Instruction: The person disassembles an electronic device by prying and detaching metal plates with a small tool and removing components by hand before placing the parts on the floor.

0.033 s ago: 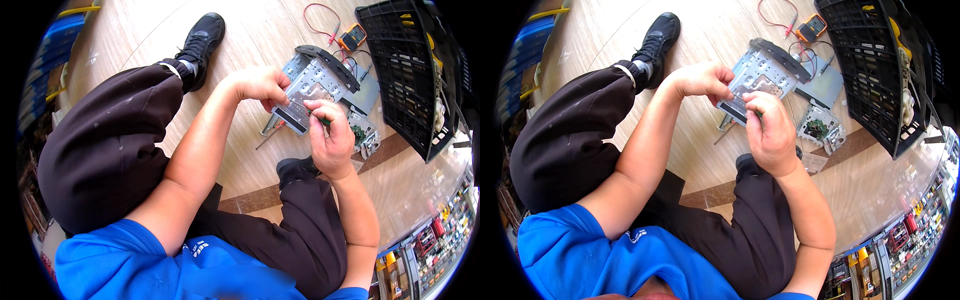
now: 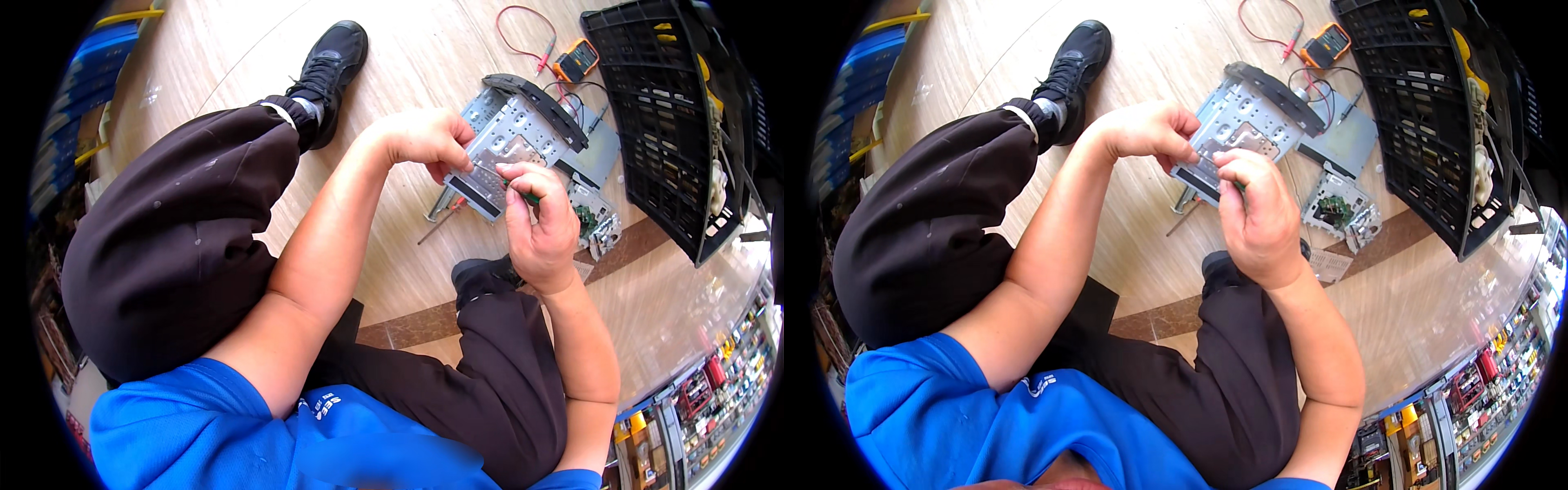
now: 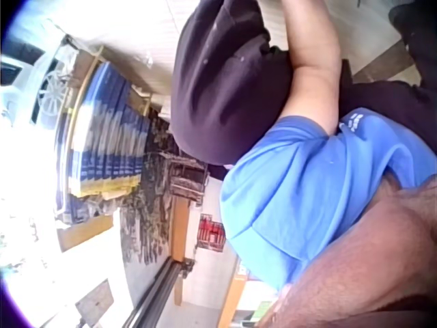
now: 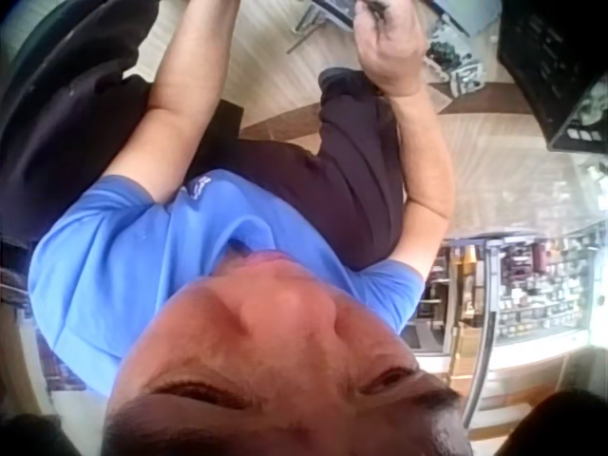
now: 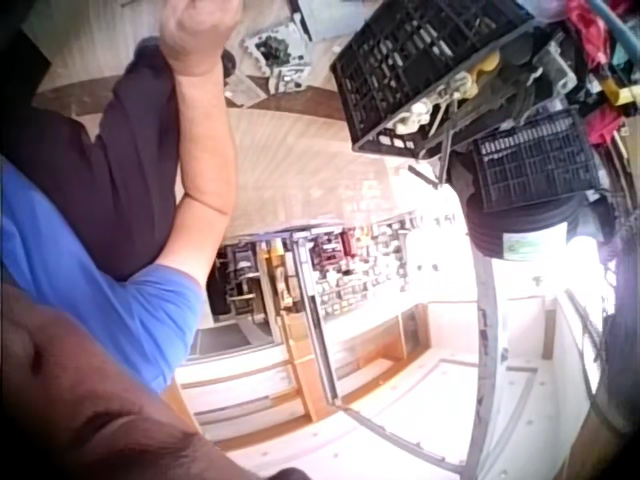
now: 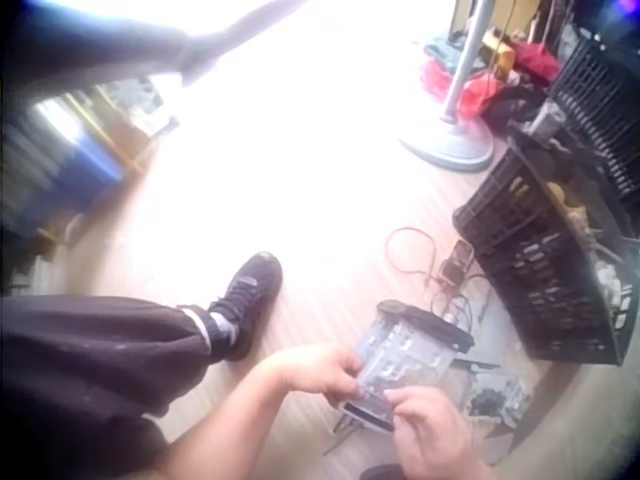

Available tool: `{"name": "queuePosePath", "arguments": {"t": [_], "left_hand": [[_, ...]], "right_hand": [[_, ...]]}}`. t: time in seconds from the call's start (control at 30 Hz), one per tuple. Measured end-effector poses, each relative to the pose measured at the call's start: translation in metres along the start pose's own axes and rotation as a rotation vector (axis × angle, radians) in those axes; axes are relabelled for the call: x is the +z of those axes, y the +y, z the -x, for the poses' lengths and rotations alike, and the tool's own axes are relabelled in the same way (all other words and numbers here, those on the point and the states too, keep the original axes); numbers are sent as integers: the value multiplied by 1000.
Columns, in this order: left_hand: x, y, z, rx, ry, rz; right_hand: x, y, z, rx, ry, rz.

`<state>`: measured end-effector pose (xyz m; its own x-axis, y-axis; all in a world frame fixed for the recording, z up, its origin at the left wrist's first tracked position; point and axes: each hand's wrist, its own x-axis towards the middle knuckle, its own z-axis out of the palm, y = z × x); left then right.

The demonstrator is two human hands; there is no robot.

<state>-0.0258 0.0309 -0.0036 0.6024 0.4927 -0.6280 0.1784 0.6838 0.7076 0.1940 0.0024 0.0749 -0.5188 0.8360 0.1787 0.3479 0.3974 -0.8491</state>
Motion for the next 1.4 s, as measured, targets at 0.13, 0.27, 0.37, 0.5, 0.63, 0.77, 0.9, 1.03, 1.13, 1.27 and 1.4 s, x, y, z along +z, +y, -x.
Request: {"name": "queuePosePath", "arguments": {"t": [0.13,0.27,0.37,0.5,0.63,0.77,0.9,1.03,1.13,1.27,1.4], "left_hand": [[0,0,1,5,0,3],[0,-2,0,7,-2,11],[0,-2,-1,9,-5,11],[1,-2,0,7,7,14],[2,0,1,6,9,35],[1,0,1,-1,1,19],[1,1,3,-4,4,0],[1,2,4,3,21,-5],[1,0,2,13,24,-5],[2,0,1,15,5,22],[1,4,5,-12,15,-6]], "right_hand": [[1,-3,-3,-13,15,-19],[2,-2,-4,-101,-20,16],[1,-3,-6,-213,-109,144],[-1,-21,-14,-271,-234,248],[-3,-26,-16,-219,-239,421],[6,-17,-20,-298,-93,436],[4,-16,-12,-333,-166,422],[2,-20,-9,-304,-183,546],[11,-20,-16,-301,-127,537],[15,-10,-9,-394,-105,465],[10,-23,-10,-340,-174,577]]}}
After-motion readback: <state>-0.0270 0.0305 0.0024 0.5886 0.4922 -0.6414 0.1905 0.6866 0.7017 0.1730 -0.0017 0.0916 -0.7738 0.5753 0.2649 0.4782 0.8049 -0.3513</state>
